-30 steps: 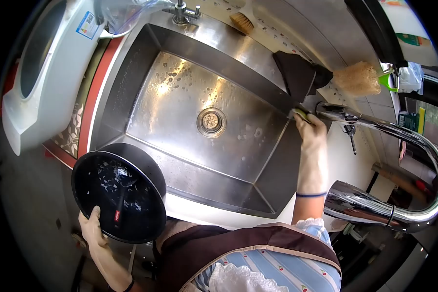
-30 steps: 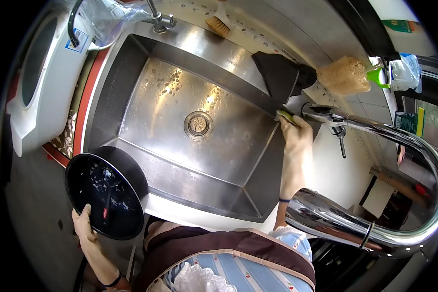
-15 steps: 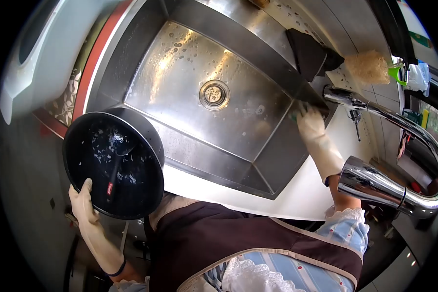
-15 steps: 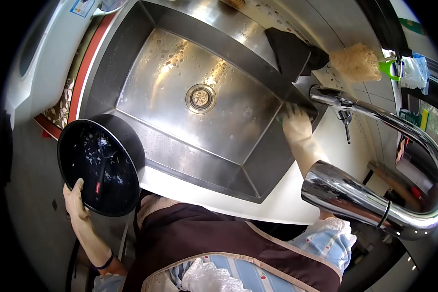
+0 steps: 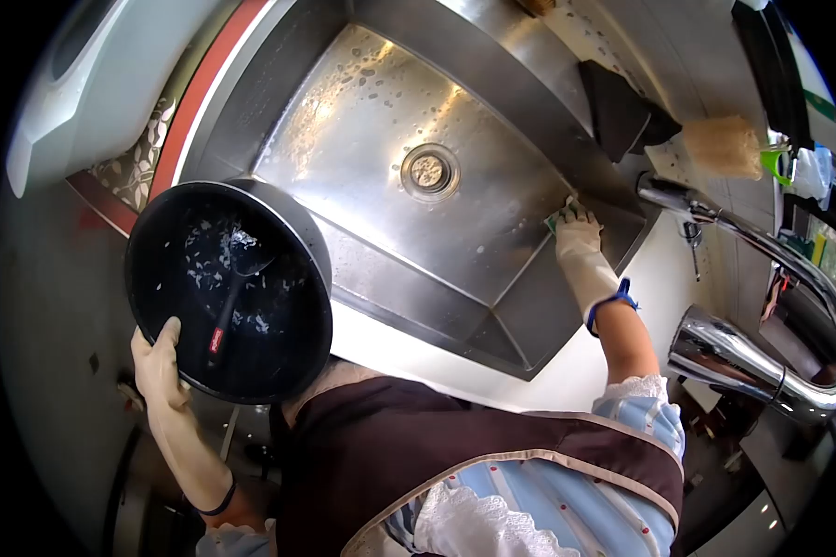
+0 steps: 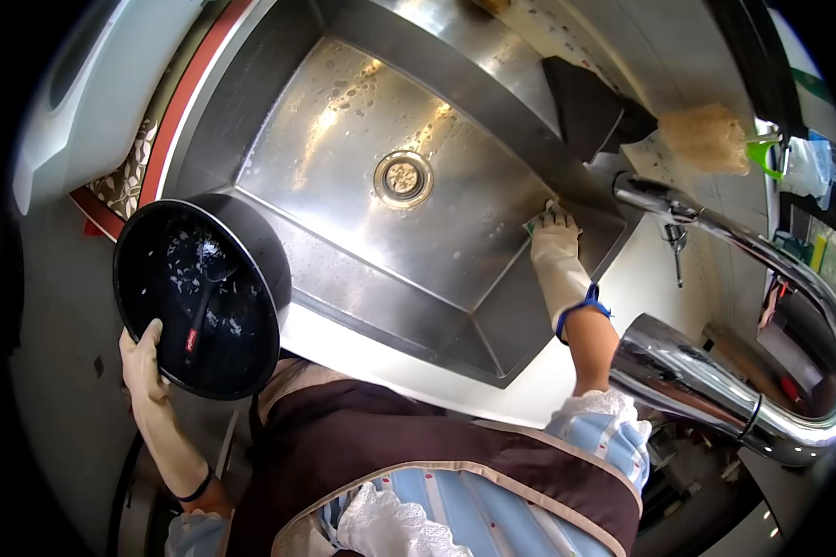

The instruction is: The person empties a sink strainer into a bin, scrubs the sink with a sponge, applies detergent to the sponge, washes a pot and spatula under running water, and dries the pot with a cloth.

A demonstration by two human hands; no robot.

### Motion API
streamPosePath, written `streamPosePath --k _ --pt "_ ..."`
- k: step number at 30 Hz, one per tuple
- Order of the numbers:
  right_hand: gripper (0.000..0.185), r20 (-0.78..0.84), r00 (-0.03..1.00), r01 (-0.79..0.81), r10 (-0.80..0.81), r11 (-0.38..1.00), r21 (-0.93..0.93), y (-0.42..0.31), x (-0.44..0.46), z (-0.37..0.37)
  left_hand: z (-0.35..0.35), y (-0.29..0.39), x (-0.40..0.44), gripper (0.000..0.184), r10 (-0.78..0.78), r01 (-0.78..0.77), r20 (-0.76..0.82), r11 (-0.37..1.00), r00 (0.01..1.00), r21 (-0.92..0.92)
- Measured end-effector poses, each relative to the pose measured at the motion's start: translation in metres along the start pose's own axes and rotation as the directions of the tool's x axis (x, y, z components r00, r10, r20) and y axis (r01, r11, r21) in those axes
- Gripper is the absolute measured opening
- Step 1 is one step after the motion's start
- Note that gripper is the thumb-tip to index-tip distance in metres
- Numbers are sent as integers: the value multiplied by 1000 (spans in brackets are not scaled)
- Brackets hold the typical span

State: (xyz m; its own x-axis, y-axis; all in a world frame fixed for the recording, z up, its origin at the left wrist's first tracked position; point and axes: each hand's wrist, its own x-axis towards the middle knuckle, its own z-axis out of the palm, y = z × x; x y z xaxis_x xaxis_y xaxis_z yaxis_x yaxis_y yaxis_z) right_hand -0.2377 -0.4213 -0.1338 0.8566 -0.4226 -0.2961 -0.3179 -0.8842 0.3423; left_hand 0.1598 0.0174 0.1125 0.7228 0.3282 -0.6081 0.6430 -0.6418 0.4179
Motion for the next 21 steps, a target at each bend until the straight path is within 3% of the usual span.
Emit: streamPosePath --k 2,4,5,7,8,9,10,11,12,13,14,15,16,17,18,19,20,21 --pt "23 463 885 -26 -51 987 159 -33 -19 -49 -2 -4 7 40 9 -8 57 1000 998 -15" --pt "28 813 559 3 -163 981 194 -70 -38 -99 2 6 -7 39 -22 25 70 998 997 -50" --pt "27 798 559 -77 -225 944 321 -82 -51 -122 3 11 -10 39 -53 61 80 993 995 -100" --pt "32 874 434 -393 -220 827 403 -107 -79 -128 -4 10 -6 38 -42 50 111 997 993 -66" --pt "38 856 445 -648 -263 565 511 -111 -87 -136 -8 12 -7 39 -52 51 181 999 982 12" --pt "38 851 449 -650 -270 555 519 -133 -103 -116 -11 15 -7 39 -66 45 248 995 966 91" --pt "39 822 465 -722 -328 397 567 -142 -93 -125 -9 12 -6 38 -15 -8 238 995 971 95" --pt "39 756 500 -795 -423 121 594 -154 -74 -134 -10 11 -5 38 -7 -17 228 995 974 101" --pt "40 664 534 -836 -523 -208 508 -166 -48 -151 -12 11 -4 36 -5 -21 250 995 968 101" --pt "40 556 566 -821 -609 -480 309 -176 -18 -171 -12 12 -3 34 -2 -27 273 995 962 100" --pt "41 452 595 -766 -665 -639 69 -182 13 -191 -9 13 -4 31 8 -28 283 997 959 65" --pt "42 369 612 -696 -700 -698 -169 -185 38 -209 -8 14 -5 31 13 -33 275 997 961 67" --pt "43 339 624 -652 -704 -709 -269 -187 59 -221 -7 14 -6 31 11 -32 307 997 952 65" --pt "47 140 879 -446 -457 -679 584 -205 73 -190 -8 16 -6 31 10 -34 338 997 941 67" --pt "51 -258 894 190 -366 -211 959 -218 79 -175 -8 12 -3 32 1 -15 305 999 952 42" --pt "51 204 813 -337 -546 -155 929 -195 67 -184 -9 6 1 33 -5 1 275 1000 961 16" --pt "52 234 842 -279 -486 -22 960 -204 49 -147 -7 8 -2 37 -4 -2 264 1000 965 24" --pt "52 226 850 -272 -475 -30 962 -197 41 -146 -10 4 3 40 14 -28 251 998 968 53"
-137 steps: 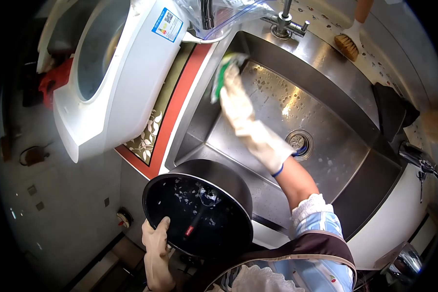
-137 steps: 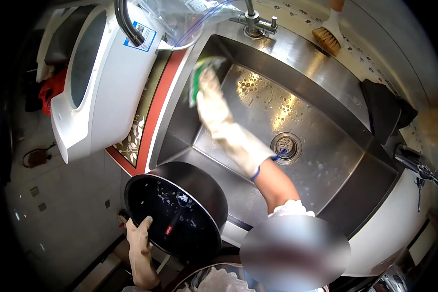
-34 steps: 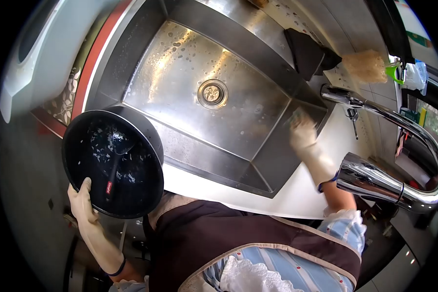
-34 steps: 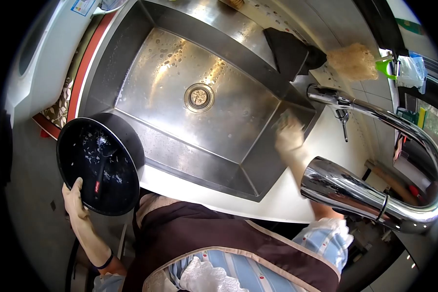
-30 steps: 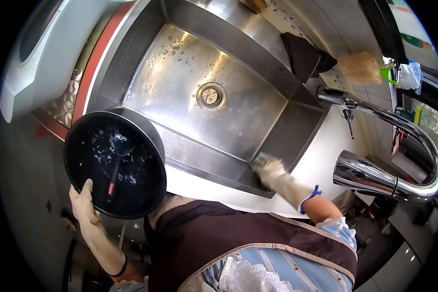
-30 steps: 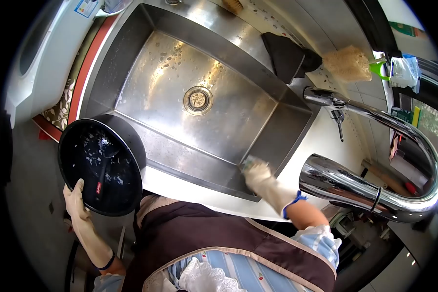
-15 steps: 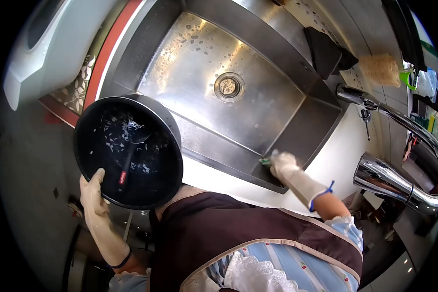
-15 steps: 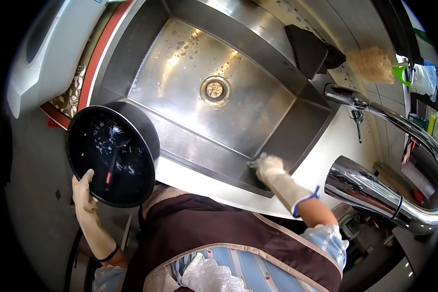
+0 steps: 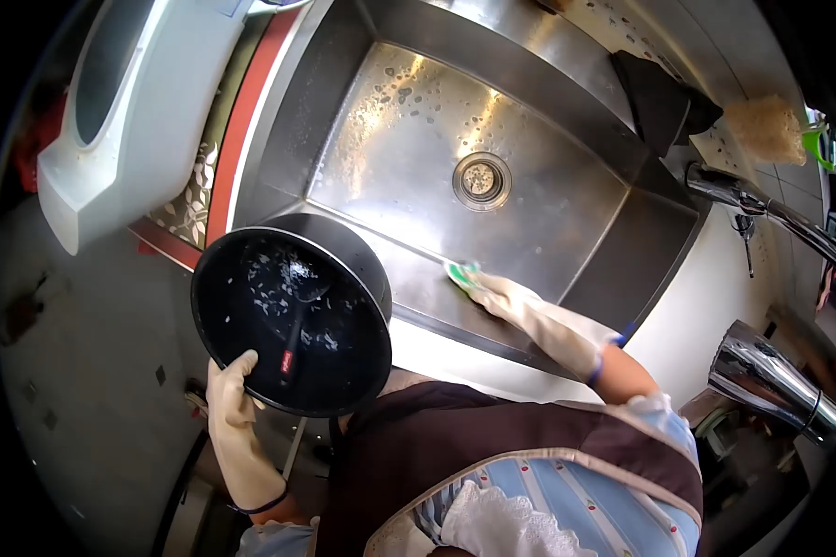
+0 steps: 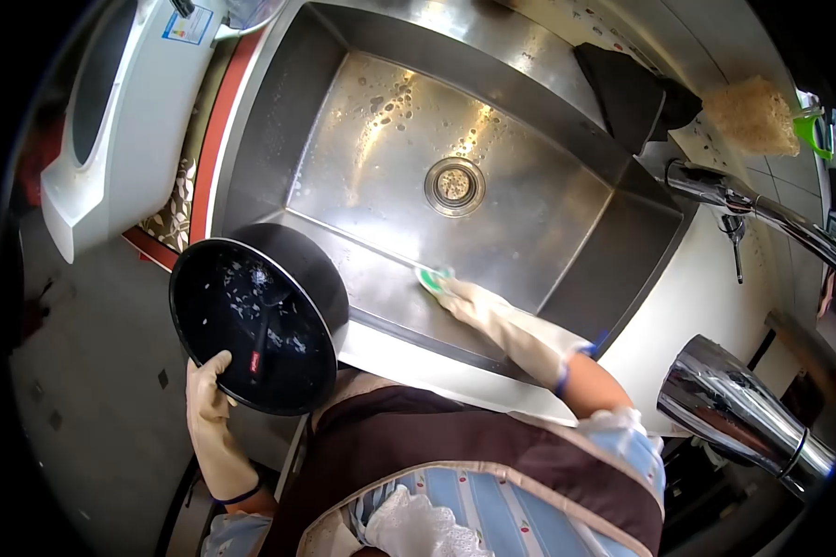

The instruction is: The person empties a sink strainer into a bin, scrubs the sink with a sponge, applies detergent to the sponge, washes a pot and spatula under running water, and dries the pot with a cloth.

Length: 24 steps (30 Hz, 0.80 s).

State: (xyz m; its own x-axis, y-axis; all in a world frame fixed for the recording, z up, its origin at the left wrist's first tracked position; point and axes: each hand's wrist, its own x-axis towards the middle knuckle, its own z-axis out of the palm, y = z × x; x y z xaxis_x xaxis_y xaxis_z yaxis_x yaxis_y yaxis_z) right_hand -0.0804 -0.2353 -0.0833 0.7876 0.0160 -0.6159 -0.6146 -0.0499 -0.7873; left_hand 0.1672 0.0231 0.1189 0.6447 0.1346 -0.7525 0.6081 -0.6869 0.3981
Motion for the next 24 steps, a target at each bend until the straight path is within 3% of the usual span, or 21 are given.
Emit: streamPosePath --k 2,5,7,10,12,13,14,15,16,17,18,19,20,21,22,24 --pt "44 79 996 -76 50 922 380 6 -20 -4 0 4 -2 41 1 -2 12 1000 1000 23" --pt "40 178 980 -189 93 724 663 -9 -14 2 1 7 -2 41 -22 22 1 999 1000 40" --pt "38 238 971 -220 22 471 854 -40 26 14 3 7 -3 41 -18 19 -19 1000 1000 24" --pt "34 340 927 -355 -156 -78 932 -104 109 28 4 6 -1 40 9 -5 57 997 998 -72" --pt "31 369 911 -405 -184 -229 885 -122 155 38 13 12 -7 34 46 -46 4 996 999 -83" --pt "30 347 923 -374 -164 -184 909 -119 172 47 11 14 -7 32 62 -56 78 995 995 -82" --pt "32 169 971 -151 -171 116 982 -84 187 65 9 17 -9 29 73 -61 154 995 985 -82" --pt "33 -14 985 84 -173 406 910 -50 202 81 12 24 -14 23 77 -68 156 996 985 -63" --pt "37 -189 938 345 -291 713 611 -28 188 81 11 23 -13 17 66 -62 115 997 991 -38" --pt "41 -356 846 471 -396 869 152 -7 173 79 15 31 -14 16 64 -63 156 998 986 -12" --pt "45 -410 802 442 -434 894 -80 8 131 64 19 40 -16 16 57 -62 205 998 977 19" --pt "48 -124 989 80 -80 997 -6 -14 75 27 23 47 -18 16 72 -78 229 997 971 20" --pt "49 -104 993 -59 50 995 -81 -12 33 15 27 53 -20 16 79 -81 249 997 965 -3" --pt "50 -172 983 -69 62 997 -38 -8 -11 10 31 58 -21 16 92 -87 272 996 958 -30" --pt "53 -169 964 -232 208 963 -139 -5 -47 3 38 60 -20 19 148 -110 313 985 938 -134" --pt "49 -215 920 -369 327 909 -195 -32 -119 24 24 52 -25 25 218 -137 394 965 893 -223"
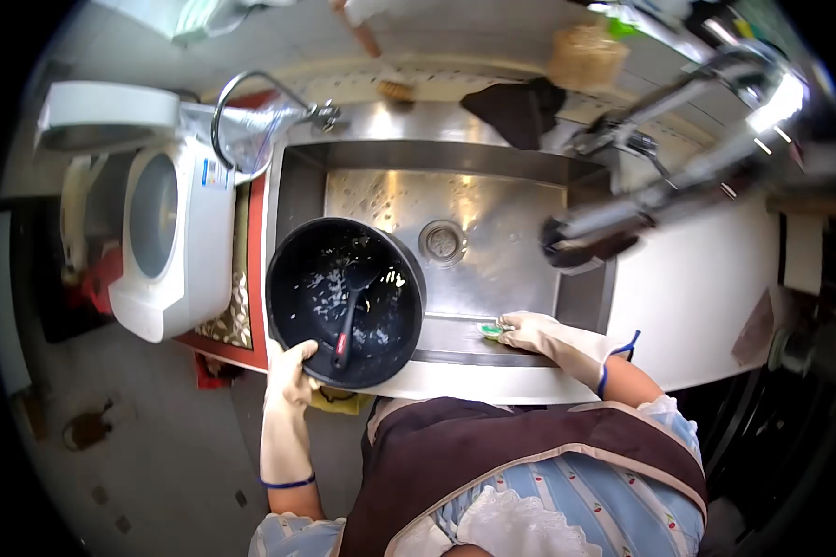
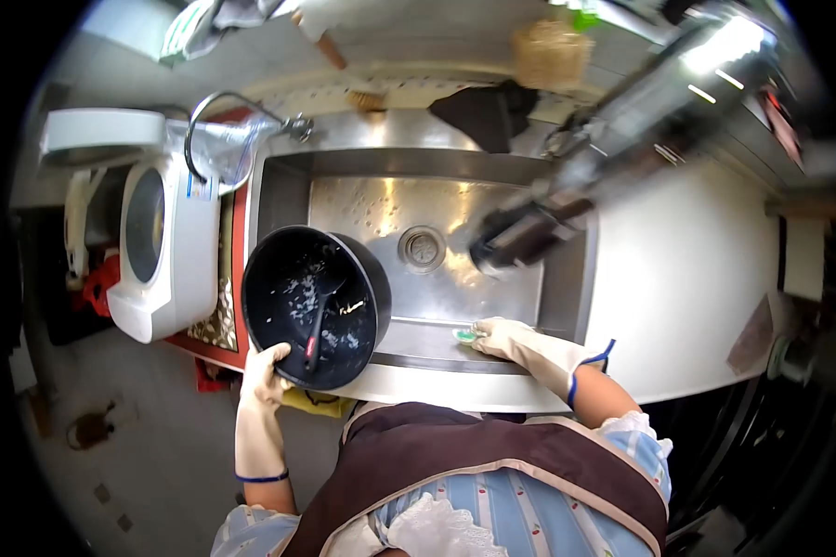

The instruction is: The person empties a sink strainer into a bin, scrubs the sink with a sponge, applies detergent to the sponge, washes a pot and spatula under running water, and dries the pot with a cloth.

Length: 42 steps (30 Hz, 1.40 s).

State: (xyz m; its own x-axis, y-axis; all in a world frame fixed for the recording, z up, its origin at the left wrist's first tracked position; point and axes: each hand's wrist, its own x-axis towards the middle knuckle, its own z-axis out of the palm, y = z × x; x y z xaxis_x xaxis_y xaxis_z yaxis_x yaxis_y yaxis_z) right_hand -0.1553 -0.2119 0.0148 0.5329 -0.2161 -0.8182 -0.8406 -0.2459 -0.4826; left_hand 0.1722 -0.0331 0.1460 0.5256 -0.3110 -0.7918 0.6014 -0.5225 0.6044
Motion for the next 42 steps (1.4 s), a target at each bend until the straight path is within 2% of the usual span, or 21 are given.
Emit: streamPosePath --k 2,3,4,6,8,9,10,12,13,18,20,22,24,26,28,32,33,36,38,40,42 --pt "41 114 988 -125 108 981 146 -20 -40 -1 -13 -5 29 30 -60 58 119 998 991 23" --pt "41 69 990 -136 126 977 165 -25 -48 10 -11 -7 41 28 -47 42 95 998 994 57" --pt "38 -18 995 -75 100 843 533 -27 -50 25 -9 -10 52 25 -41 35 61 995 997 94" --pt "34 -217 963 176 160 236 956 -39 -49 64 -12 -24 98 19 -24 -3 242 994 970 110" --pt "25 -466 855 506 226 -171 846 -83 -87 79 4 -47 137 11 -40 -4 281 988 959 155" --pt "30 -437 841 530 320 -321 785 -91 -87 84 11 -47 147 12 -64 -8 294 971 954 238" --pt "30 -430 847 521 313 -318 792 -100 -93 81 11 -50 147 12 -89 6 262 953 961 304" --pt "33 -374 788 590 489 -428 684 -116 -112 92 42 -61 154 13 -181 124 235 964 955 236" --pt "36 -419 800 596 428 -488 638 -92 -98 87 72 -64 168 13 -186 128 254 966 949 225" --pt "36 -500 652 757 570 -449 475 -83 -115 114 131 -96 164 14 -276 166 355 936 893 310" --pt "35 -561 615 788 554 -416 454 -78 -114 123 141 -122 187 13 -217 75 369 929 904 362" --pt "34 -531 618 785 580 -414 461 -80 -117 128 152 -158 232 15 -136 -105 436 868 890 486" --pt "34 -460 640 762 615 -436 479 -80 -116 119 156 -147 195 15 -246 -22 376 811 893 585" --pt "36 -459 674 731 579 -434 527 -80 -111 113 147 -150 190 15 -178 -56 418 870 891 490" --pt "38 -452 699 707 555 -437 556 -79 -104 109 144 -162 192 24 -273 -12 512 874 814 485" --pt "36 -362 774 612 520 -463 641 -78 -84 76 125 -137 153 43 -330 134 505 914 798 384" --pt "34 -325 792 585 517 -488 648 -79 -78 67 126 -123 145 50 -117 -236 505 779 855 580" --pt "33 -253 834 504 490 -491 710 -79 -61 55 113 -119 144 60 329 -633 541 385 774 672" --pt "32 -238 845 479 479 -480 735 -77 -55 49 113 -109 120 58 446 -662 498 389 744 641" --pt "32 -229 848 467 478 -467 751 -75 -52 40 124 -106 116 55 428 -627 464 431 775 649" --pt "32 -239 840 478 488 -455 751 -74 -54 35 136 -105 123 53 96 -304 297 499 950 812"
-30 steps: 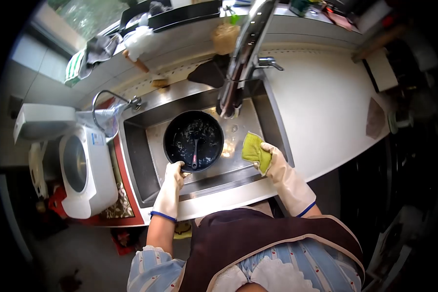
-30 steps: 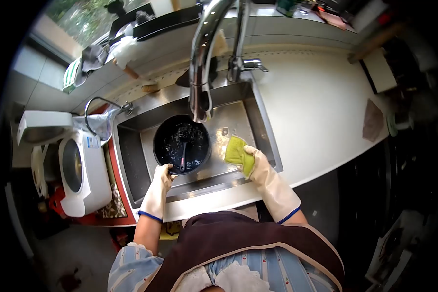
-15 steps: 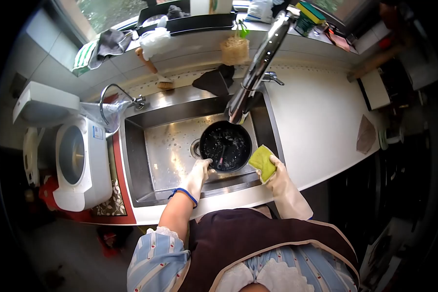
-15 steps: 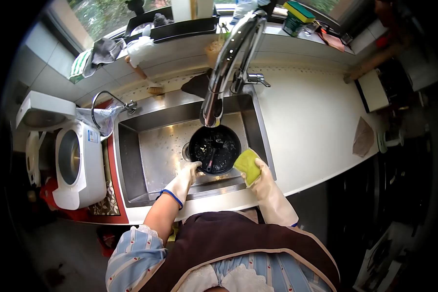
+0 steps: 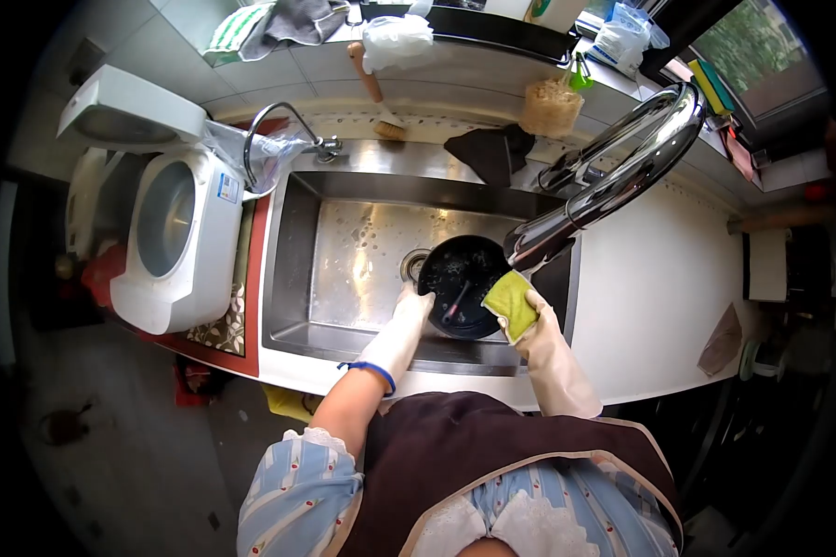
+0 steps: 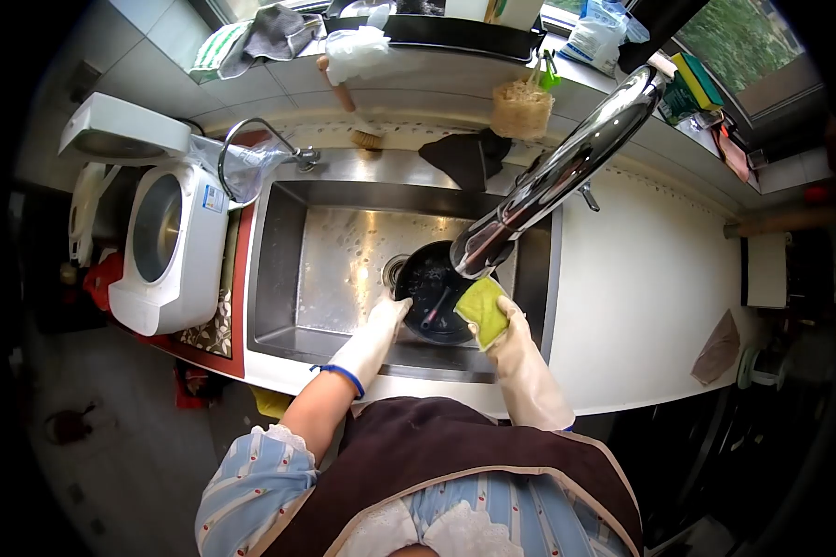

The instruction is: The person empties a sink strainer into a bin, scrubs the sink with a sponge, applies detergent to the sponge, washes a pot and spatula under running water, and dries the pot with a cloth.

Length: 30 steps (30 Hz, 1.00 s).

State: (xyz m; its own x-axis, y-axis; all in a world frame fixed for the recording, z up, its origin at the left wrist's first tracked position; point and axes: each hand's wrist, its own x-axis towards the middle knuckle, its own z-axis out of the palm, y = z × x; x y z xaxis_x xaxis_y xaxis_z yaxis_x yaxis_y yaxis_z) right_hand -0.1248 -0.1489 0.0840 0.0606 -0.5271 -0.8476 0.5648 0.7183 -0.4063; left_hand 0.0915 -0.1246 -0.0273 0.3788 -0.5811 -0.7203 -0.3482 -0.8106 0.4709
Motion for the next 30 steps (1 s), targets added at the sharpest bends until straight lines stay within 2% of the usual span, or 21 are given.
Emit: streamPosePath --k 1,2,3,4,6,8,10,12,14,15,16,18,20,22,24,25,26,27,28,29,30 --pt "32 -17 1000 14 -14 1000 10 -12 0 -1 -22 16 -11 52 -181 251 317 948 931 -197" --pt "32 -1 996 88 -88 996 2 -15 0 4 34 -40 58 47 -90 134 270 979 959 -153" --pt "32 6 985 173 -173 985 -3 -25 -4 9 22 -32 52 43 -89 117 253 988 963 -97" --pt "30 189 912 389 -364 914 -116 -55 -15 18 11 -15 40 40 -88 98 240 995 967 -33" --pt "26 179 868 491 -463 853 -176 -75 -20 29 0 -11 30 36 -69 68 102 998 992 15" --pt "40 316 830 546 -460 786 -290 -125 -3 21 7 -48 67 36 -74 83 115 994 991 -71" --pt "36 260 811 584 -524 697 -415 -174 -8 43 -39 -50 49 28 -115 174 177 915 977 -365" --pt "31 135 757 647 -639 704 -295 -184 -11 55 -45 -74 63 28 -106 131 94 939 990 -319" --pt "31 117 758 644 -641 710 -284 -198 4 43 -72 -75 45 29 -159 165 51 885 986 -436" --pt "31 104 752 650 -650 709 -272 -201 11 40 -71 -104 69 29 -166 171 57 842 985 -512" --pt "32 145 766 642 -626 753 -144 -174 13 50 -90 -122 70 28 -160 174 72 835 984 -522" --pt "31 174 877 481 -449 831 -280 -154 3 48 -94 -136 81 27 -248 243 65 803 967 -545" --pt "30 302 885 419 -353 889 -188 -99 -4 58 -108 -153 92 26 -279 288 110 754 954 -590" --pt "30 395 903 269 -169 939 -213 -60 -1 56 -122 -148 86 25 -449 390 14 760 894 -520" --pt "30 558 830 154 -16 967 -202 -30 43 37 -126 -166 88 25 -417 349 11 748 909 -565" --pt "30 520 852 -35 63 997 -64 -21 45 41 -128 -167 84 27 -407 300 -8 686 913 -663" --pt "30 525 849 -39 65 997 -60 -15 46 44 -130 -166 80 28 -398 244 -29 615 917 -750" --pt "34 523 849 -67 76 997 -35 -9 46 47 -132 -141 57 28 -425 224 -127 681 896 -698" --pt "39 523 848 -93 83 996 -8 -6 46 48 -140 -117 36 33 -198 172 -418 980 887 -101" --pt "46 585 793 -134 171 985 -106 -9 52 44 -133 -108 31 36 37 -19 -585 999 810 36" --pt "46 589 791 -137 169 986 -98 -7 46 49 -125 -100 25 40 272 -180 -695 962 665 204"
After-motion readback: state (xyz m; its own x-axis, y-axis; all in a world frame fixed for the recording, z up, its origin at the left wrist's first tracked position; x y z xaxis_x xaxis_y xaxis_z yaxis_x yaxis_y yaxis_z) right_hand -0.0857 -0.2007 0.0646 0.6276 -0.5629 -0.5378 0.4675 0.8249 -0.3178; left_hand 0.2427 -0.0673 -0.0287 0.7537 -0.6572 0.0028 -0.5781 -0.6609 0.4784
